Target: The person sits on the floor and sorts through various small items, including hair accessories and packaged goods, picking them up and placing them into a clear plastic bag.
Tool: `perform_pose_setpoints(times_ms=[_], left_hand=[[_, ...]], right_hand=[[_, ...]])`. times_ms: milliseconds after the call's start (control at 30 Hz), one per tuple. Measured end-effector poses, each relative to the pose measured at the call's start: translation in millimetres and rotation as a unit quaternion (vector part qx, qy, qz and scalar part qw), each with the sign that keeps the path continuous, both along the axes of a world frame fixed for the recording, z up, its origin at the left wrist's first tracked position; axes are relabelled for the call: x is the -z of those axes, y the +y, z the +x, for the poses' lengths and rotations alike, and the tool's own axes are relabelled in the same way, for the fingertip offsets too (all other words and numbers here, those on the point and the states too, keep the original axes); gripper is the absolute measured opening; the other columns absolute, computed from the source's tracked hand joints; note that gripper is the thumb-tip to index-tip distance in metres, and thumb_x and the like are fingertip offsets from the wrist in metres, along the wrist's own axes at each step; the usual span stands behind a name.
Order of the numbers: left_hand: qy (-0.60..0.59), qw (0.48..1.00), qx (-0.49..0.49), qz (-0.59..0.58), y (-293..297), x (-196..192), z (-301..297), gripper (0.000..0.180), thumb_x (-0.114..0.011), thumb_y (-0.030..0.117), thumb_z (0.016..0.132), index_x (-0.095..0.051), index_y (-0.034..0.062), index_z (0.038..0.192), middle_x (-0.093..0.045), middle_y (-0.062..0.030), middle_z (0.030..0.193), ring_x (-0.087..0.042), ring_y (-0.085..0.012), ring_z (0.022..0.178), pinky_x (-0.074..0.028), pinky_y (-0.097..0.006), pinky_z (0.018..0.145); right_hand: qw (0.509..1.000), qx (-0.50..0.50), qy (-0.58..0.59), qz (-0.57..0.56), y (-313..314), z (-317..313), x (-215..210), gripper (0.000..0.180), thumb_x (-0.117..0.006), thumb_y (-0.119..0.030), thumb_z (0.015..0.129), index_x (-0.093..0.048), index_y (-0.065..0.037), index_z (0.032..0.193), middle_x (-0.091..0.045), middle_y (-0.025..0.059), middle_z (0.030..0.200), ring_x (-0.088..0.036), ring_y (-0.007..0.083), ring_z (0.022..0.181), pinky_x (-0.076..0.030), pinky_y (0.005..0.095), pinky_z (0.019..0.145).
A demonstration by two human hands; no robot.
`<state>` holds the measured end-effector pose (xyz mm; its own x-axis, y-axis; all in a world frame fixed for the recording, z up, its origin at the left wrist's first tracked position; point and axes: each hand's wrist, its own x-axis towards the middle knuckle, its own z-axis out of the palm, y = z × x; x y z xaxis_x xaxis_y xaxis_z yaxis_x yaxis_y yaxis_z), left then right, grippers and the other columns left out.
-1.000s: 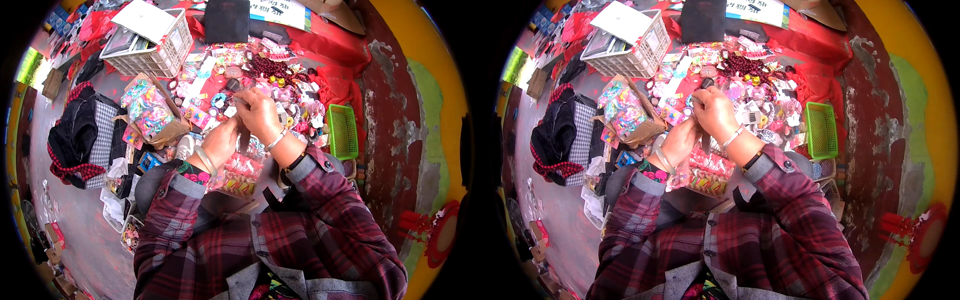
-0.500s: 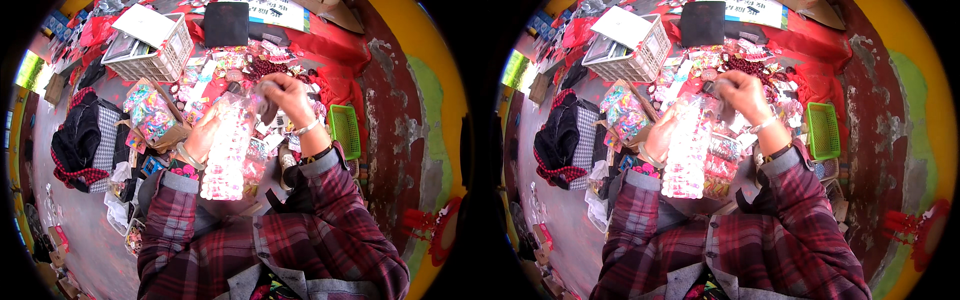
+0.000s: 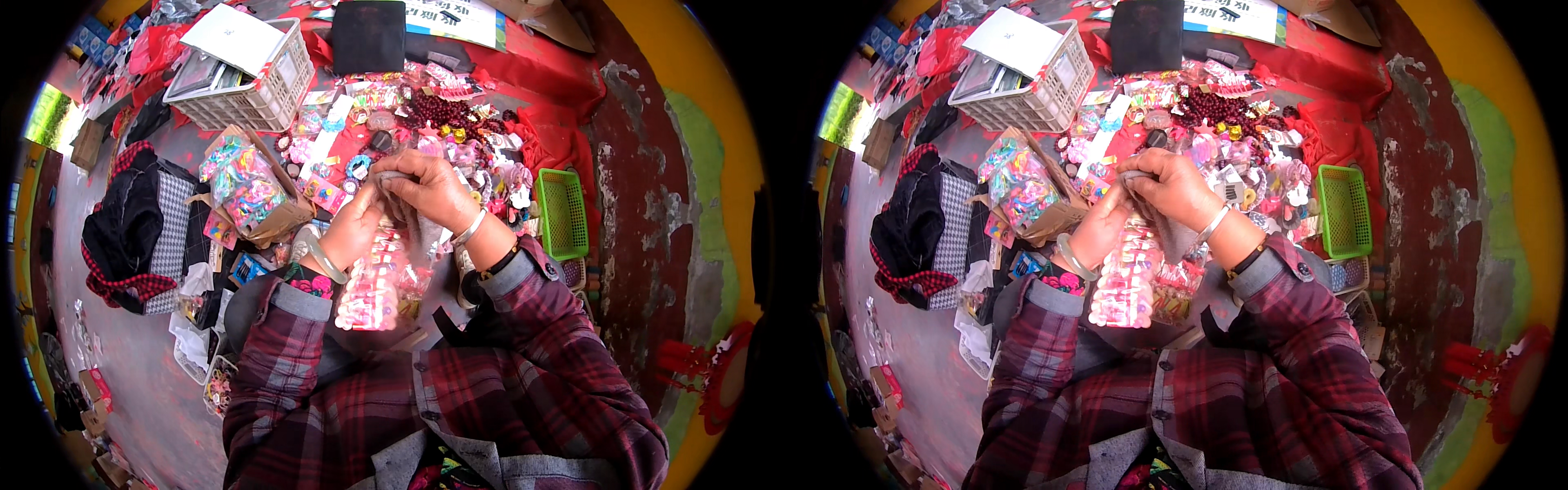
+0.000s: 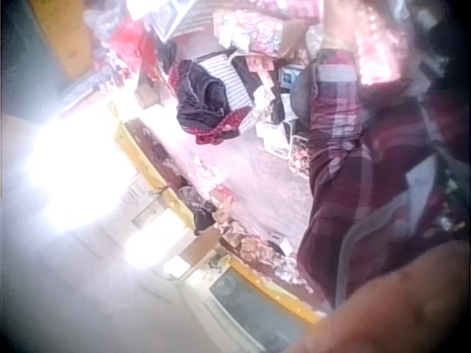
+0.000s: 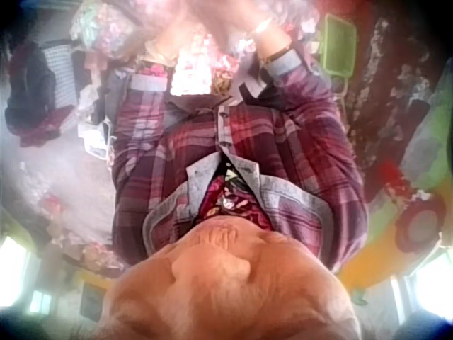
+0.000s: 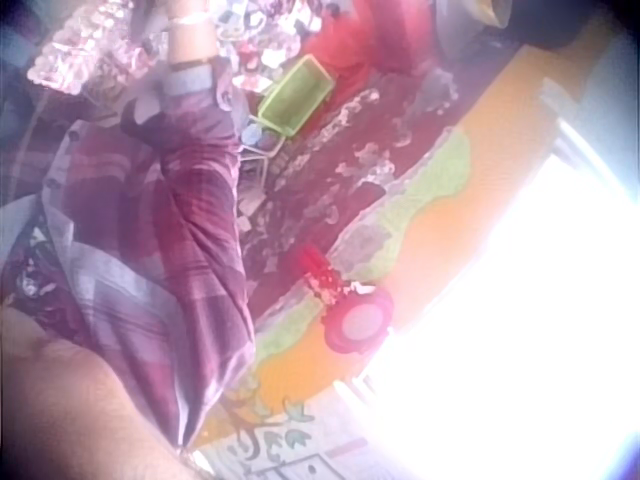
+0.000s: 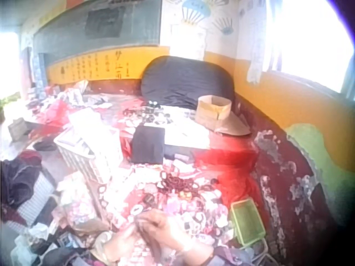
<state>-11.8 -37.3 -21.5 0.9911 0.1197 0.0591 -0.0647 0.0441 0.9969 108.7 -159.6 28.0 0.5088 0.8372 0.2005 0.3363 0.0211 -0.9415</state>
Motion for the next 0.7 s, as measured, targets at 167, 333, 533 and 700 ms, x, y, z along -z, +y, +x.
perform_pose_setpoints(times_ms=[167,333,533,700], left_hand=[[0.062,0.982,-0.014,0.179,0,-7,-4,0.032,-0.031,0.001,0.092,-0.040,-0.0010,0.123,-0.055,-0.0133,0.110,-0.055,-0.0205,0.103,-0.044,-0.032,0.088],[0.097,0.969,-0.035,0.224,2,-7,-2,0.025,-0.031,0.001,0.091,-0.045,-0.0001,0.111,-0.060,-0.0139,0.095,-0.060,-0.0232,0.090,-0.048,-0.033,0.079],[0.013,0.958,-0.121,0.258,0,-2,1,0.046,-0.036,0.004,0.089,-0.035,0.0085,0.135,-0.060,-0.0224,0.102,-0.061,-0.0376,0.089,-0.049,-0.042,0.072],[0.058,0.923,-0.140,0.354,0,-7,-1,0.055,-0.037,0.000,0.086,-0.026,0.0099,0.139,-0.061,-0.0206,0.089,-0.062,-0.0359,0.079,-0.049,-0.041,0.067]], right_hand=[[0.995,-0.002,0.071,-0.067,-2,0,-3,0.020,-0.056,-0.006,0.085,-0.063,-0.002,0.103,-0.063,0.0051,0.084,-0.059,0.0106,0.077,-0.048,0.0251,0.069],[0.981,-0.056,0.149,-0.114,-3,3,-11,0.023,-0.055,-0.006,0.087,-0.062,-0.003,0.108,-0.061,0.0007,0.090,-0.056,0.0080,0.081,-0.047,0.0230,0.072],[0.922,-0.013,0.386,-0.038,2,-10,-5,0.023,-0.058,-0.007,0.085,-0.062,-0.001,0.107,-0.063,0.0011,0.092,-0.058,0.0089,0.080,-0.047,0.0221,0.074],[0.944,0.026,0.320,-0.072,3,-11,6,0.022,-0.059,-0.009,0.084,-0.064,0.000,0.103,-0.065,0.0033,0.087,-0.058,0.0090,0.076,-0.048,0.0231,0.069]])
